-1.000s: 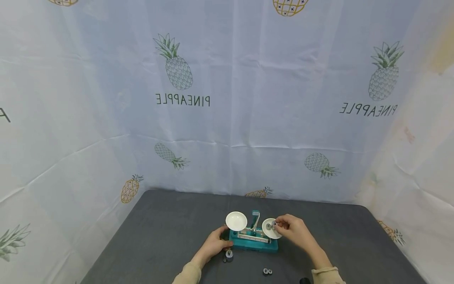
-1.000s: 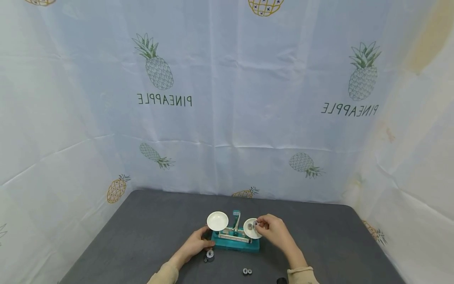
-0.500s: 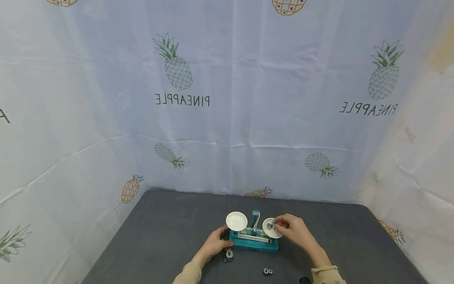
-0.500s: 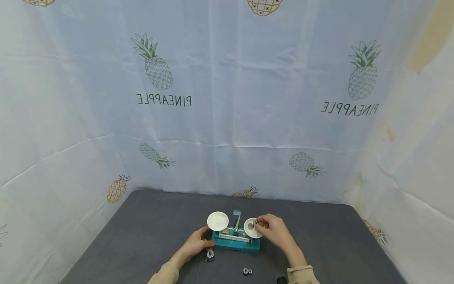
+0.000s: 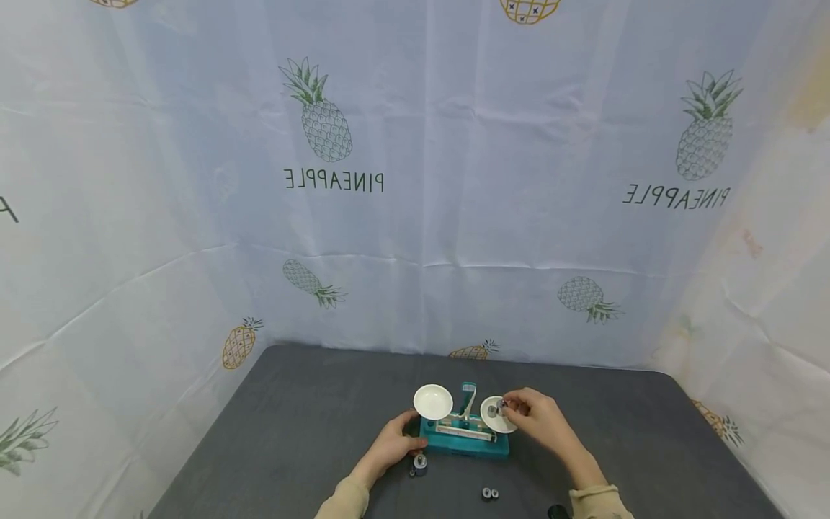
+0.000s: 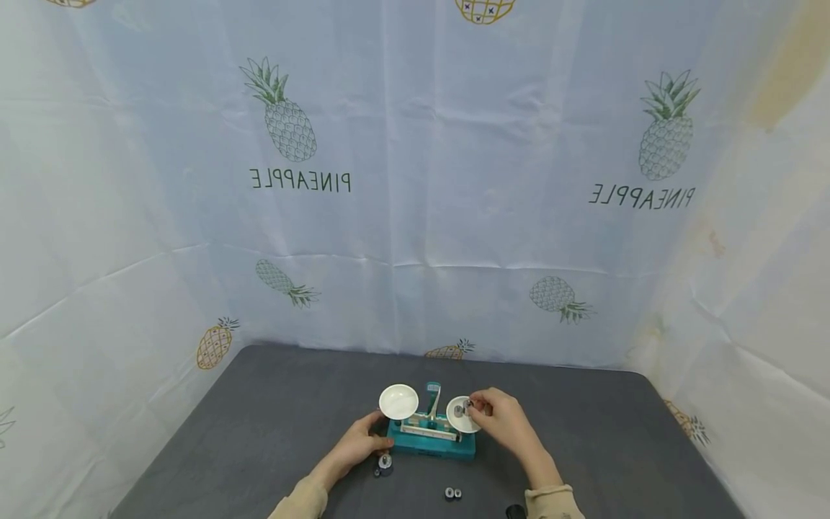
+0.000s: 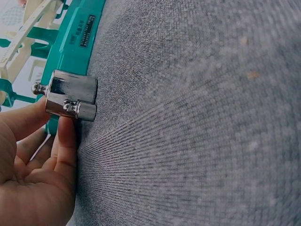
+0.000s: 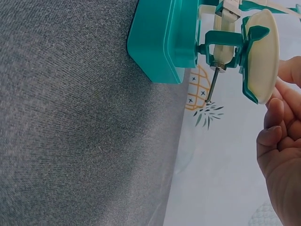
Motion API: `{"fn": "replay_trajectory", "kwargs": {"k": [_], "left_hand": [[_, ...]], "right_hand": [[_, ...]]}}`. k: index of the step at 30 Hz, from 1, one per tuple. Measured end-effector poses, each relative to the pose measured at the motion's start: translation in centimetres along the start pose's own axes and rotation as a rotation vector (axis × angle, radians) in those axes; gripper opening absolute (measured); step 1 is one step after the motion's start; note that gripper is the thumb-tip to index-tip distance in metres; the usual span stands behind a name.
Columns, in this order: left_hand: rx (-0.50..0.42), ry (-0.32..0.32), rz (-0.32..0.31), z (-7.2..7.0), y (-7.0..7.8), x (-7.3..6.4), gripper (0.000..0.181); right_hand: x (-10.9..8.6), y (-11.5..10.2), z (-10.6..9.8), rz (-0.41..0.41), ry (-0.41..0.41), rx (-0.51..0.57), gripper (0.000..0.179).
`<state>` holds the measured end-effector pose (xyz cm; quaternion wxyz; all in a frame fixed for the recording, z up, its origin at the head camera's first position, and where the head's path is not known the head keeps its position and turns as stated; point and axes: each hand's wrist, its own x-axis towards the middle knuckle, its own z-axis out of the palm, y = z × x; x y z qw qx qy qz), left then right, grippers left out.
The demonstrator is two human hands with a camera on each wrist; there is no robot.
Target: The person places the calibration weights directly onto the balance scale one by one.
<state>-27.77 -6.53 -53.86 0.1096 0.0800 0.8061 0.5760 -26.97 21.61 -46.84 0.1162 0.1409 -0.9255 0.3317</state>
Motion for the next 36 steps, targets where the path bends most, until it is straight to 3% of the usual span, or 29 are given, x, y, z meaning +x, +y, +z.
{"fn": "replay_trajectory", "kwargs": {"k": [13,27,36], "left_hand": [[-0.004,-0.004,-0.002,-0.1,0.3,-0.2,0.059],[-0.008,-0.007,0.009,-0.2,0.4,-0.3,0.06],[-0.007,-0.01,0.011,-0.2,0.5,-0.3,0.06]], "right_hand": [[-0.5,-0.2,-0.6,-0.054,0.053,-0.003,0.015],[-1.5,-0.7,-1.1,-0.022,0.058,0.045,0.015],[-2.7,-1.3,-1.1,-0.153,0.092,0.076,0.015]]}}
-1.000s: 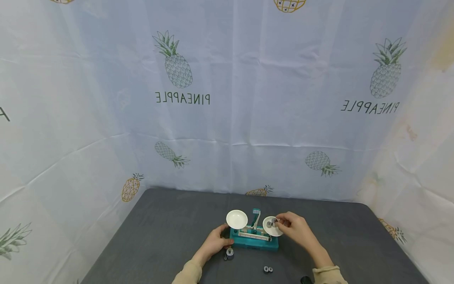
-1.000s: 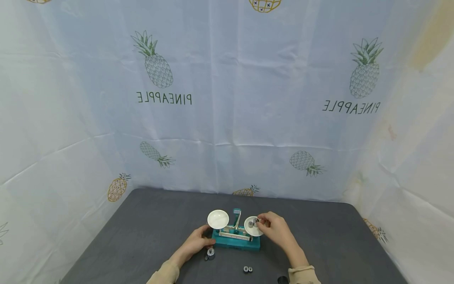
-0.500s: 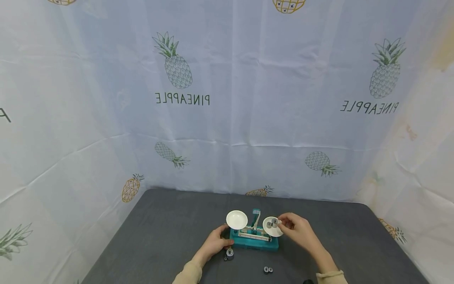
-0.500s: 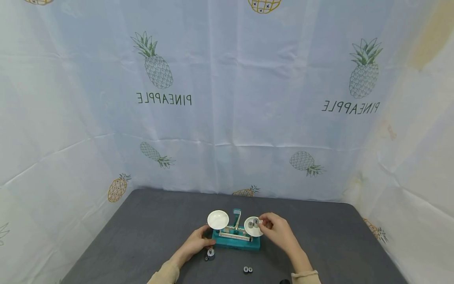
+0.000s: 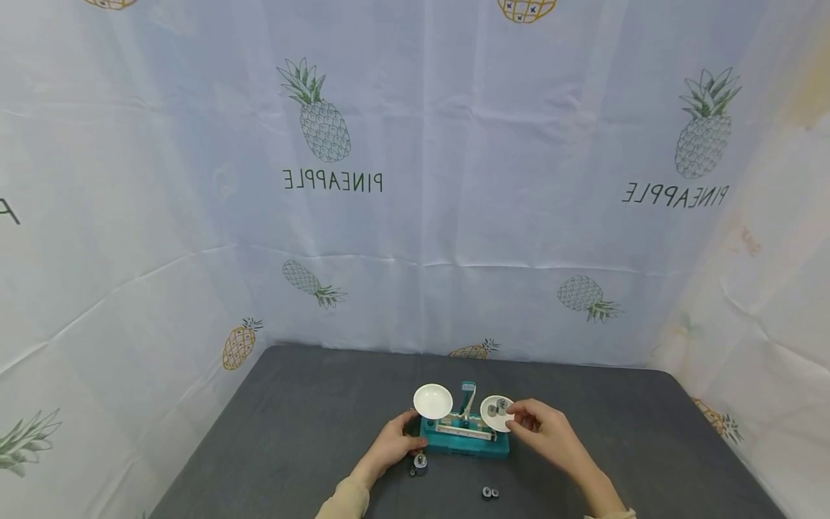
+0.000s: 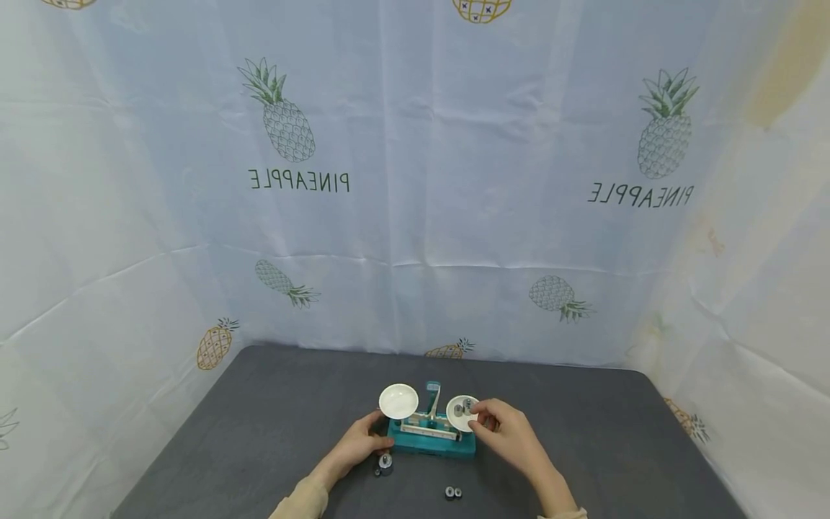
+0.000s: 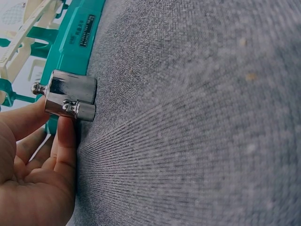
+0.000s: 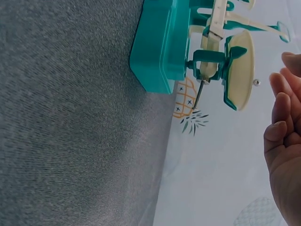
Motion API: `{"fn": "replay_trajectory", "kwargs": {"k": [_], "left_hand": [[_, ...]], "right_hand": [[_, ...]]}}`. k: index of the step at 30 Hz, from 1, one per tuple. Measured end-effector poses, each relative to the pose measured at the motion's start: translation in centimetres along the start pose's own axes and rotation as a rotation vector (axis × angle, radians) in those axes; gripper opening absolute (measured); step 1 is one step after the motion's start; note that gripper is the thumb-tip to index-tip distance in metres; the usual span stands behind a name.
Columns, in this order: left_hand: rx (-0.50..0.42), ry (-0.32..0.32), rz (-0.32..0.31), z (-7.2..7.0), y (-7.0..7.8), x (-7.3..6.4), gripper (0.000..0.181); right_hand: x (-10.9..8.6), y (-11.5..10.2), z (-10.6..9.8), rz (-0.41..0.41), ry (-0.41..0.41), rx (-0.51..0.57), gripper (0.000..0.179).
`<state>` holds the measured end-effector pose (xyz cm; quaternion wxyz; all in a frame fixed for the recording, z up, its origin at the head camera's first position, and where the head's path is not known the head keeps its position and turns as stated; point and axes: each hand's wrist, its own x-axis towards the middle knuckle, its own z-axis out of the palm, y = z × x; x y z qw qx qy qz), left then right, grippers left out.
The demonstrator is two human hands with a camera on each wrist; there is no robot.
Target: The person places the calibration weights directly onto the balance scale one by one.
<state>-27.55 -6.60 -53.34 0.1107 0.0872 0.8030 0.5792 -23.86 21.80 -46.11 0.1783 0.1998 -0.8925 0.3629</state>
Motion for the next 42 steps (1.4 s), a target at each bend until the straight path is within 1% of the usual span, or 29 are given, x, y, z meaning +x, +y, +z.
{"fn": "replay_trajectory", "kwargs": {"k": [3,11,15,18,20,22,26,29,33,37,42], "left_hand": [[-0.003,-0.001,0.002,0.0,0.0,0.0,0.06],[-0.003,-0.002,-0.01,0.0,0.0,0.0,0.059],[0.0,0.002,-0.015,0.1,0.1,0.0,0.06],[0.001,0.001,-0.014,0.1,0.2,0.0,0.06],[0.003,0.002,-0.012,0.1,0.2,0.0,0.061],[0.004,0.003,-0.011,0.1,0.3,0.0,0.061],[0.003,0.006,-0.001,0.1,0.2,-0.1,0.061],[0.003,0.004,0.0,0.0,0.1,-0.1,0.061],[0.007,0.005,-0.007,0.0,0.1,0.0,0.061],[0.01,0.007,-0.009,0.0,0.1,0.0,0.061],[0.01,0.005,-0.011,0.0,0.1,-0.1,0.061]], "right_hand": [[-0.4,-0.2,0.1,-0.033,0.017,0.007,0.016],[-1.3,-0.4,0.6,-0.07,0.042,0.021,0.019],[-1.9,-1.5,0.5,-0.084,0.034,0.054,0.021],[-2.4,-2.6,0.1,-0.069,0.003,0.073,0.02],[-2.7,-2.9,0.1,-0.058,-0.021,0.08,0.019],[-3.1,-2.5,0.5,-0.042,-0.043,0.09,0.018],[-3.8,-0.8,1.8,-0.017,-0.089,0.106,0.015],[-4.1,0.2,2.4,-0.004,-0.139,0.132,0.015],[-4.4,0.7,2.7,0.002,-0.225,0.179,0.018],[-4.6,0.9,3.0,0.01,-0.292,0.194,0.018],[-4.7,1.0,3.3,0.049,-0.383,0.235,0.02]]}}
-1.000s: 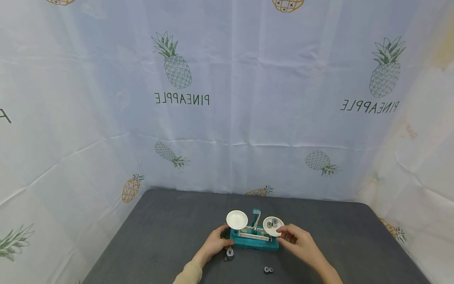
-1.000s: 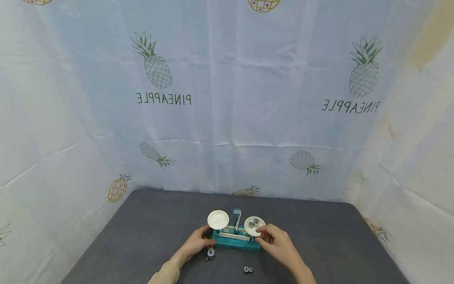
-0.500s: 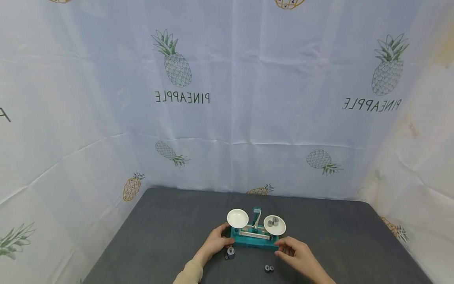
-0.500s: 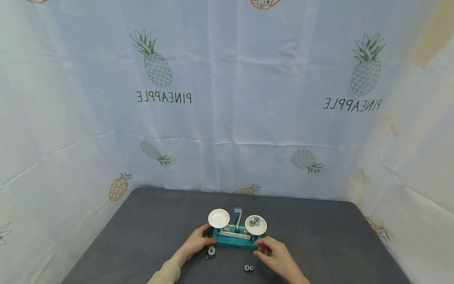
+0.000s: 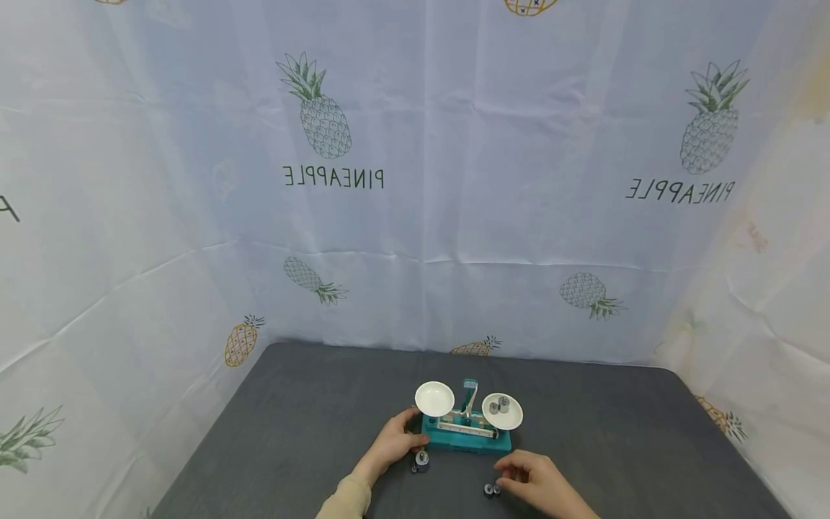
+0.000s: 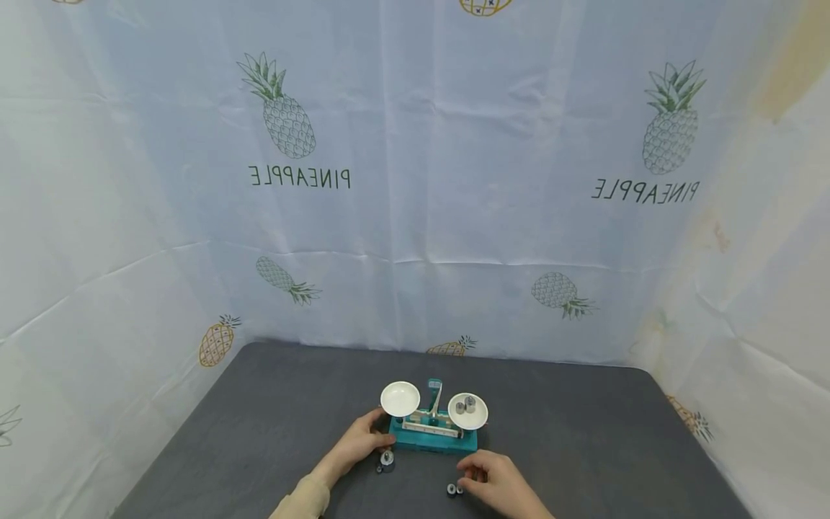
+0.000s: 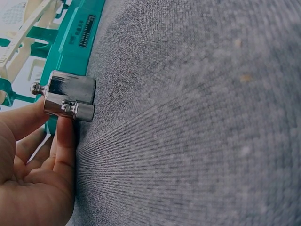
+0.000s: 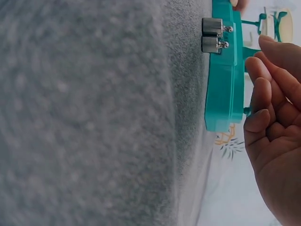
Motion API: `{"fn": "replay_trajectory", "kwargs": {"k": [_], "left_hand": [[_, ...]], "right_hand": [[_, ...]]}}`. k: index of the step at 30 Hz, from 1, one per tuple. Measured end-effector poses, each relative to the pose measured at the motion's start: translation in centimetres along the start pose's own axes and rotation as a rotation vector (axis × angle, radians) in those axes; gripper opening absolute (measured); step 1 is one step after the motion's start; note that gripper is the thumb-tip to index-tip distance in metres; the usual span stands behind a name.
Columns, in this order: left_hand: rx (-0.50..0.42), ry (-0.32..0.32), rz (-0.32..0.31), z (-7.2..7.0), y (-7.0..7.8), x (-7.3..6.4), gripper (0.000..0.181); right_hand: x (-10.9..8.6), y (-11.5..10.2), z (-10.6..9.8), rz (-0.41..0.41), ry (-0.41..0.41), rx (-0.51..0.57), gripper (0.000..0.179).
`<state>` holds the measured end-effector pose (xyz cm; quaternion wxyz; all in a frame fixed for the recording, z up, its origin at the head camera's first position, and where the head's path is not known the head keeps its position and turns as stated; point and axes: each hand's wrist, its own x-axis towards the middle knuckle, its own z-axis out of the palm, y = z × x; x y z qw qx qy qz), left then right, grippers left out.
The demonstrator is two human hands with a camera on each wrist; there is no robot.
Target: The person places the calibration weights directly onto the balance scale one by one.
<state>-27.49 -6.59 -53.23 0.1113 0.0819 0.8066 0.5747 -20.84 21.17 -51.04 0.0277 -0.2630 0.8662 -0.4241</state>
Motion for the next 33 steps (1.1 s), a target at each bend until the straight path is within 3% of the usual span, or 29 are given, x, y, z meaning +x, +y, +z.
{"fn": "replay_trajectory", "kwargs": {"k": [13,33], "left_hand": [[-0.007,0.001,0.01,-0.06,0.08,-0.12,0.061],[-0.01,-0.001,0.017,-0.16,-0.25,0.03,0.061]], "right_hand": [[0.28,0.34,0.21,0.145,-0.157,0.04,0.022],[0.51,0.44,0.87,0.145,-0.196,-0.027,0.015]]}}
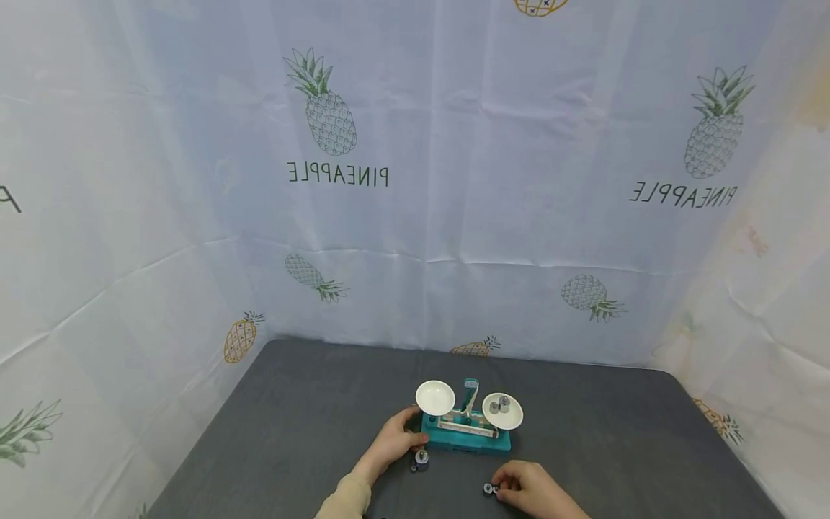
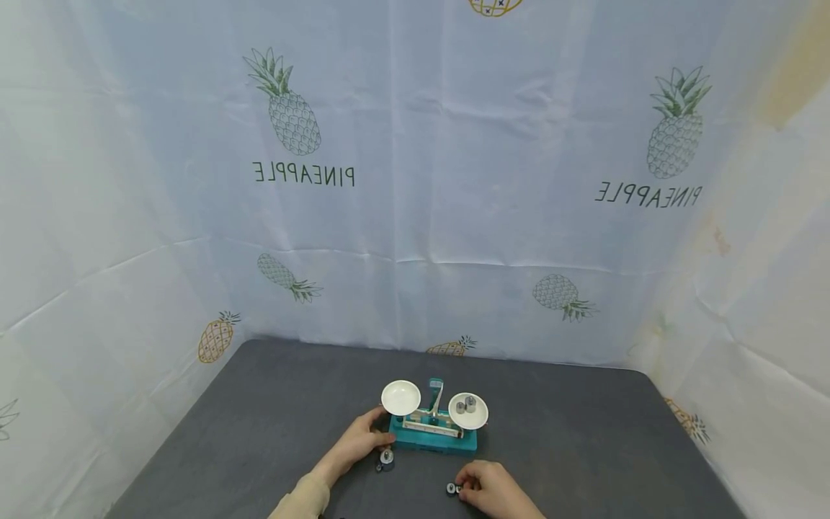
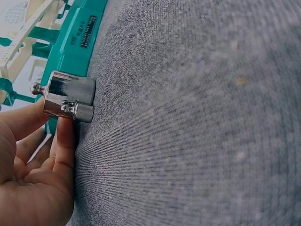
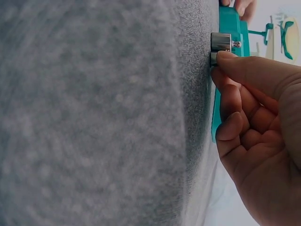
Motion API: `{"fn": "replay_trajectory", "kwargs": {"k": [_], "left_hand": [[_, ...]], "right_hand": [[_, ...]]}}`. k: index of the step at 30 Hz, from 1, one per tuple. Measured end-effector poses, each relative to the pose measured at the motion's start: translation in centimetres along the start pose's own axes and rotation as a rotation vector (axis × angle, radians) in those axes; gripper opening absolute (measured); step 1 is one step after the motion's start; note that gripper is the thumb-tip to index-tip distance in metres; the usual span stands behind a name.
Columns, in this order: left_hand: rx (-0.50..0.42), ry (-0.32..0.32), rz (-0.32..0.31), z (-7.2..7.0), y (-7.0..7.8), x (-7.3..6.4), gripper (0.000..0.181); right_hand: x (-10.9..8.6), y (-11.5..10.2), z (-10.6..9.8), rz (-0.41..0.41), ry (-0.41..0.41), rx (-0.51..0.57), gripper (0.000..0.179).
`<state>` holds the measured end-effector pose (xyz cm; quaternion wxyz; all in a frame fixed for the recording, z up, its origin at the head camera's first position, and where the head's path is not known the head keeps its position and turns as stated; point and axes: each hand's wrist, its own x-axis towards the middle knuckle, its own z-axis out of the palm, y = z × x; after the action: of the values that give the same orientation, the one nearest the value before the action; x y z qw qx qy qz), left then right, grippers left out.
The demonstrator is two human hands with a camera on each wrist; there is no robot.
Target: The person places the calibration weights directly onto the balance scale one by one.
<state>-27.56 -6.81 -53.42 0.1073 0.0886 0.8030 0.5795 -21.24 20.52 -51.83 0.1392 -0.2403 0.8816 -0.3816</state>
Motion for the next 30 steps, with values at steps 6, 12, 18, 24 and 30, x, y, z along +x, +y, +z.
{"fn": "replay_trajectory", "kwargs": {"k": [6,12,18,24,30], "left_hand": [[0.005,-0.001,0.004,0.0,0.0,-0.1,0.061],[0.004,-0.002,0.0,0.0,0.0,-0.1,0.061],[0.001,-0.002,0.001,0.0,-0.1,0.1,0.061],[-0.011,-0.002,0.013,0.0,-0.1,0.1,0.061],[-0.019,-0.003,0.022,0.0,-0.1,-0.1,0.061]], "right_hand": [[-0.1,-0.2,0.0,0.015,-0.006,-0.002,0.014],[-0.2,-0.3,-0.1,0.022,-0.019,-0.004,0.014],[-0.3,-0.6,-0.3,-0.016,0.031,-0.053,0.012],[-0.6,-1.3,-0.8,-0.019,0.092,-0.062,0.01],[-0.7,-2.1,-1.6,0.018,0.107,-0.062,0.012]]}}
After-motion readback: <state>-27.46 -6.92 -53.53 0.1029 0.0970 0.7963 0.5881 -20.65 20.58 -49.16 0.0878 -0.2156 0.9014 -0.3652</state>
